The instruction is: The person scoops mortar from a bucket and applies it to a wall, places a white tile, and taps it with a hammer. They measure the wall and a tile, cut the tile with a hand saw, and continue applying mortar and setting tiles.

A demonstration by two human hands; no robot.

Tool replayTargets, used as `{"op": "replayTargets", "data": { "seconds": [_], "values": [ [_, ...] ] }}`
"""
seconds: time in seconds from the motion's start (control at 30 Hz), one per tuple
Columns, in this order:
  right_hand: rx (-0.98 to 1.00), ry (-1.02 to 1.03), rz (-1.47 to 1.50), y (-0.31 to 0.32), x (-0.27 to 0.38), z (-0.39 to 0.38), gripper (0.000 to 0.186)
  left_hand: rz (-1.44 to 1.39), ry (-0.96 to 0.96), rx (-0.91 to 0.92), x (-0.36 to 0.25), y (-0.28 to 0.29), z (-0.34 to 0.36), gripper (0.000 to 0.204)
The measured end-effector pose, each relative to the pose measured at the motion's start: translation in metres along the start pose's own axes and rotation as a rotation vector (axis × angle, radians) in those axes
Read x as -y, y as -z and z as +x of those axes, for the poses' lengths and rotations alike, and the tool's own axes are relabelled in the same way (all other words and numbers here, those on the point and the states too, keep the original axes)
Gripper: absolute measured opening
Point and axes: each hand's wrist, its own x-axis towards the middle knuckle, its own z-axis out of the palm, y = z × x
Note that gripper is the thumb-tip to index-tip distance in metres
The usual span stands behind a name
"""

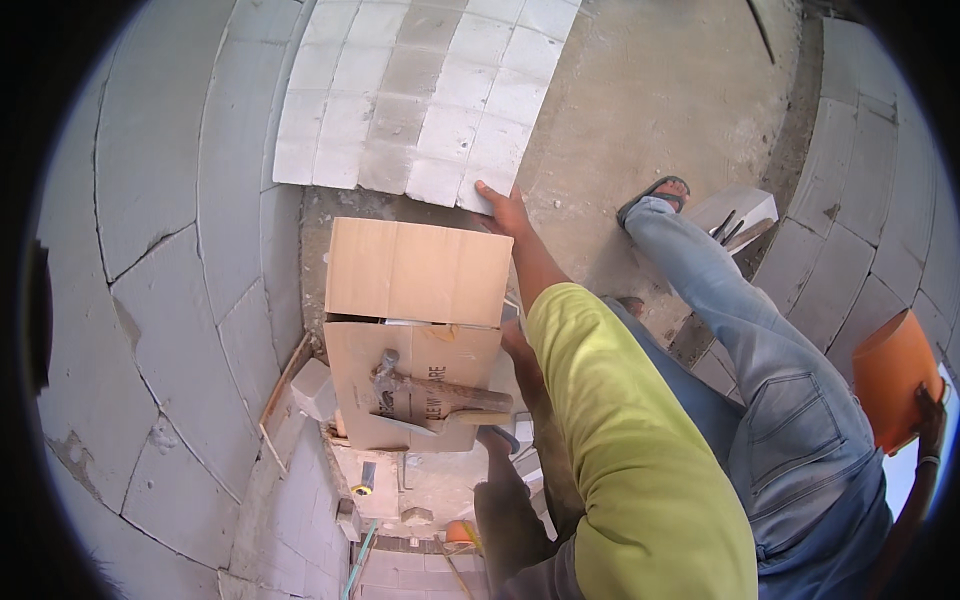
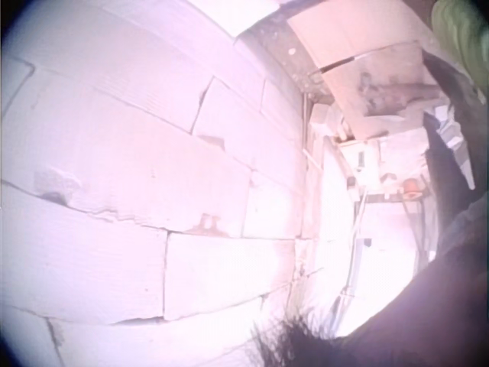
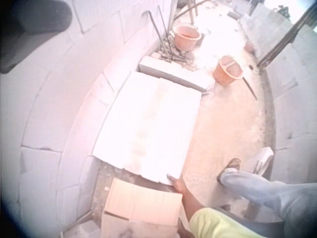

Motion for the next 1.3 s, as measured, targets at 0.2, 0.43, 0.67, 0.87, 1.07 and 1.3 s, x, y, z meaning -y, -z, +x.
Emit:
{"op": "replayTargets", "data": {
  "seconds": [0.2,0.43,0.67,0.87,1.07,1.3],
  "values": [
    [-0.171,-0.098,0.184,0.007,0.007,0.011,0.064,-0.018,0.034,-0.003,-0.003,-0.011,-0.008,0.036],
    [-0.32,0.032,-0.097,0.028,0.054,-0.035,0.078,-0.072,0.052,0.025,0.003,-0.024,0.0,0.035],
    [-0.457,0.03,-0.791,0.071,0.055,-0.033,0.139,-0.071,0.053,0.05,0.018,-0.013,0.016,0.034],
    [-0.547,0.094,-1.336,0.058,0.063,-0.022,0.163,-0.047,0.02,0.077,0.054,0.008,0.046,0.034],
    [-0.525,0.149,-1.396,0.066,0.045,-0.072,0.149,-0.036,-0.058,0.108,0.121,0.048,0.097,0.033],
    [-0.494,0.191,-1.458,0.166,-0.058,-0.199,0.143,-0.028,-0.159,0.146,0.26,0.147,0.178,0.032]
  ]
}}
